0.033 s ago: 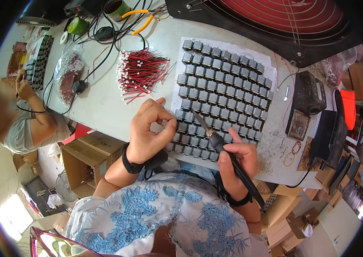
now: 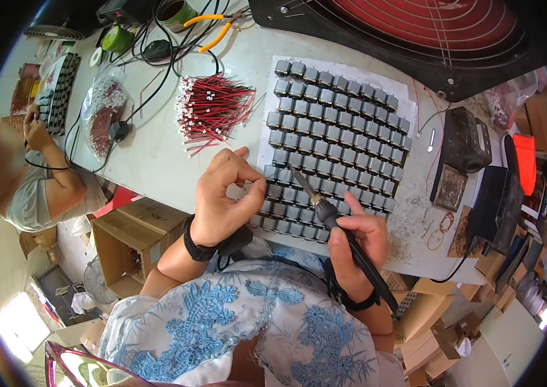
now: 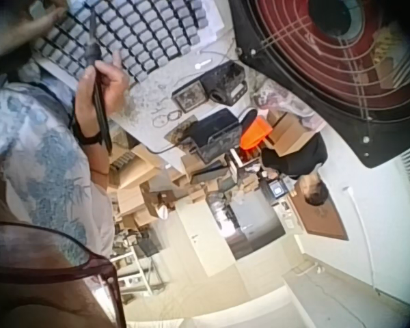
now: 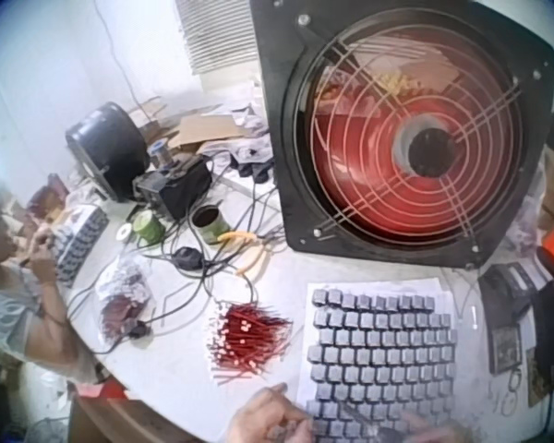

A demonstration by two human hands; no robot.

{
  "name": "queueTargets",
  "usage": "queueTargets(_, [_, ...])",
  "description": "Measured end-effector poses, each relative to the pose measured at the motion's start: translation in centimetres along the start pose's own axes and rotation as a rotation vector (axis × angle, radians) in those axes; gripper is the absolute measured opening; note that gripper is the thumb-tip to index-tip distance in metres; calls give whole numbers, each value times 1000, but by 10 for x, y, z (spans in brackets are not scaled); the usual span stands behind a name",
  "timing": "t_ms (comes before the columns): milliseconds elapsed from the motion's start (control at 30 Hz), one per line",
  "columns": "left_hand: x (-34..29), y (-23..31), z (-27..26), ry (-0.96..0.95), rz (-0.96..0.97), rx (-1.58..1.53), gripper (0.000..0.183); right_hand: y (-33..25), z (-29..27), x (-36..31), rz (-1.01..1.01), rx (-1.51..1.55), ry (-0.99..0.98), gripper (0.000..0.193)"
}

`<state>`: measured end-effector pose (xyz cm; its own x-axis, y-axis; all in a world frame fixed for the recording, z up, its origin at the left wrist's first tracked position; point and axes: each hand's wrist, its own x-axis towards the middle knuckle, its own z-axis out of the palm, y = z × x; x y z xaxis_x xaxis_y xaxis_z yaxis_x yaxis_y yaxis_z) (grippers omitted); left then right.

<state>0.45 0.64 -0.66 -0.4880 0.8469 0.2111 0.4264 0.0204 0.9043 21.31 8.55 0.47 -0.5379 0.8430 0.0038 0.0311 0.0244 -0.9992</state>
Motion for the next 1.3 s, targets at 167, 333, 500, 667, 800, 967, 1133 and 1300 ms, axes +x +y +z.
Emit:
queueTargets(167, [0, 0, 0, -13, -3, 12, 8, -1, 0, 0, 5, 21, 1, 16])
queueTargets(333, [0, 0, -1, -20, -13, 3, 8, 1, -1, 2, -35, 14, -8, 16])
queueTargets(500, [0, 1, -1, -24, -16, 0, 8, 0, -1, 1, -44, 2, -21, 15])
queueTargets(667, [-1, -2, -2, -25, -25, 13, 7, -4, 3, 0, 19, -33, 4, 15])
queueTargets(800, [0, 2, -1, 4, -19, 7, 8, 1, -3, 0, -109, 6, 22, 16])
queueTargets(967, [3, 13, 3, -14, -70, -46, 9, 2, -10, -1, -106, 12, 52, 15])
queueTargets(1133, [2, 7, 10, -50, -24, -4, 8, 4, -12, -3, -100, -32, 22, 15])
queueTargets(1300, [2, 6, 10, -52, -26, 7, 8, 4, -10, -3, -80, -16, 29, 15])
